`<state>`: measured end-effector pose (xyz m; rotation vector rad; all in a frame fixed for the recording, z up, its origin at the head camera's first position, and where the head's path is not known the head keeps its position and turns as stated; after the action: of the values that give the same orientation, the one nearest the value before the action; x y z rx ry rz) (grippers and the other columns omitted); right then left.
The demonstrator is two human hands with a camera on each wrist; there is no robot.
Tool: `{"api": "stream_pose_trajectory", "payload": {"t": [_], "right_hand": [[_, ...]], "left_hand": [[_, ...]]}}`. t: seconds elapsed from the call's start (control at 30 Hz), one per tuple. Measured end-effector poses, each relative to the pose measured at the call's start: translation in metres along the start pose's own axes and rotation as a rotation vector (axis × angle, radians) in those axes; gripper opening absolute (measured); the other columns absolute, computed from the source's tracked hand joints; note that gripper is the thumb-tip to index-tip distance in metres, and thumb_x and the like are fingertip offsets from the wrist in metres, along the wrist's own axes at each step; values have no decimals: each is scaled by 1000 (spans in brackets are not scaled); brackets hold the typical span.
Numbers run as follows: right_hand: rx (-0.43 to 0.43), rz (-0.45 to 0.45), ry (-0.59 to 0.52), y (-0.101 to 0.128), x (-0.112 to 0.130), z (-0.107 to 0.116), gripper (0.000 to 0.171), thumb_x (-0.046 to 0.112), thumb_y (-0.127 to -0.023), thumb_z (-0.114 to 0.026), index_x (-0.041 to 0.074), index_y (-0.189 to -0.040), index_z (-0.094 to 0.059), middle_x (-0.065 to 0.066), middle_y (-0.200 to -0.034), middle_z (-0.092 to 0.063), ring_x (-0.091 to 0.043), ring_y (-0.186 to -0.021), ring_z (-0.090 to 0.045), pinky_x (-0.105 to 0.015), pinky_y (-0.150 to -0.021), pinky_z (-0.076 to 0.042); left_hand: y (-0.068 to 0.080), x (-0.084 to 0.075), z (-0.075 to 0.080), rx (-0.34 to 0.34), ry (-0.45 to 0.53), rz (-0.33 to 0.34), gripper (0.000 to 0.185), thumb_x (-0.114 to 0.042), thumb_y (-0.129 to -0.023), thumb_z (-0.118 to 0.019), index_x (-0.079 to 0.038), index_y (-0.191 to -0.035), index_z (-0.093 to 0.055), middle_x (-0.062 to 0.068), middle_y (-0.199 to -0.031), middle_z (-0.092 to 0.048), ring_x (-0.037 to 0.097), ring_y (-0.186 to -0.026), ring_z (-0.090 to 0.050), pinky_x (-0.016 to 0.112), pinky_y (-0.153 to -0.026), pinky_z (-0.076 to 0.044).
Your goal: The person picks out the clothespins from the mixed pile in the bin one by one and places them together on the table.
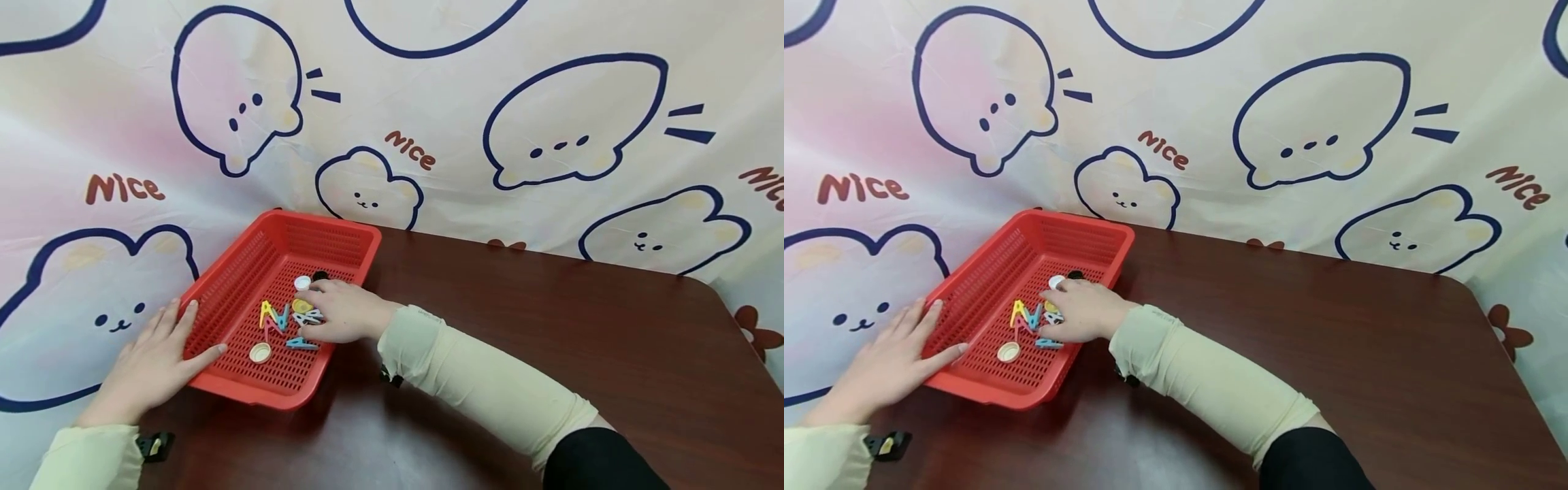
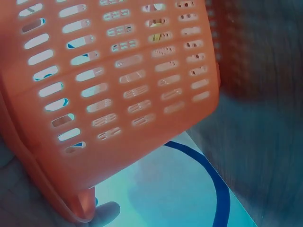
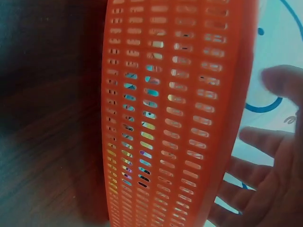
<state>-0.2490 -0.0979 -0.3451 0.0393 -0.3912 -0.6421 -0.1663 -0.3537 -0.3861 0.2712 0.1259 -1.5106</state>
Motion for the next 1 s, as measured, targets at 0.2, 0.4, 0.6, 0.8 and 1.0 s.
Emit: {"api": "stream_pose_trajectory", "payload": {"t": [0.2,0.4,0.6,0.8,1.0], "right_hand": [[103,5,75,-28,11,-1,47,33,-101,-65,15,-143,-62,1,-136,-64,-8,-110,-59,-22,-93,-48],[209,-12,114,-40,33,-8,35,28,-101,-66,16,-134,-66,6,-113,-68,-7,-84,-56,-22,-72,-43],[247,-3,155,-49,41,-20,29,22,-100,-66,18,-129,-67,5,-110,-68,-8,-83,-54,-23,-69,-41],[287,-37,183,-57,37,-35,28,17,-99,-67,19,-128,-69,3,-119,-68,-10,-88,-55,-23,-71,-41],[351,-59,285,-58,33,-53,10,18,-103,-63,21,-111,-68,5,-108,-66,-11,-86,-53,-25,-70,-41]], "left_hand": [[-1,1,3,-1,-27,-5,110,-70,-96,-50,7,-160,-6,41,-162,0,64,-145,-4,88,-99,-18],[3,-4,1,5,-45,-7,109,-69,-96,-52,9,-159,-8,42,-161,-3,64,-144,-6,87,-100,-19],[5,-10,2,5,-4,0,112,-70,-94,-55,5,-161,-7,39,-163,-1,62,-146,-3,87,-103,-14],[2,-13,3,0,11,1,110,-71,-94,-53,5,-161,-10,39,-163,-2,61,-148,-2,86,-104,-12],[6,-10,2,-6,15,12,110,-73,-95,-51,7,-160,-13,39,-163,-3,61,-147,-4,85,-105,-12]]}}
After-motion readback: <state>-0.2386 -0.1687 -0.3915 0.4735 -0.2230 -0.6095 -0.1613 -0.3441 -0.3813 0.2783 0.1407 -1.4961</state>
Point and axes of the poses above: each hand's wrist, its own y-axis away from the middle knuckle, its own z-axis out of the back of the hand, x = y × z, the point moved 6 cm from there along -y, towards the middle knuckle
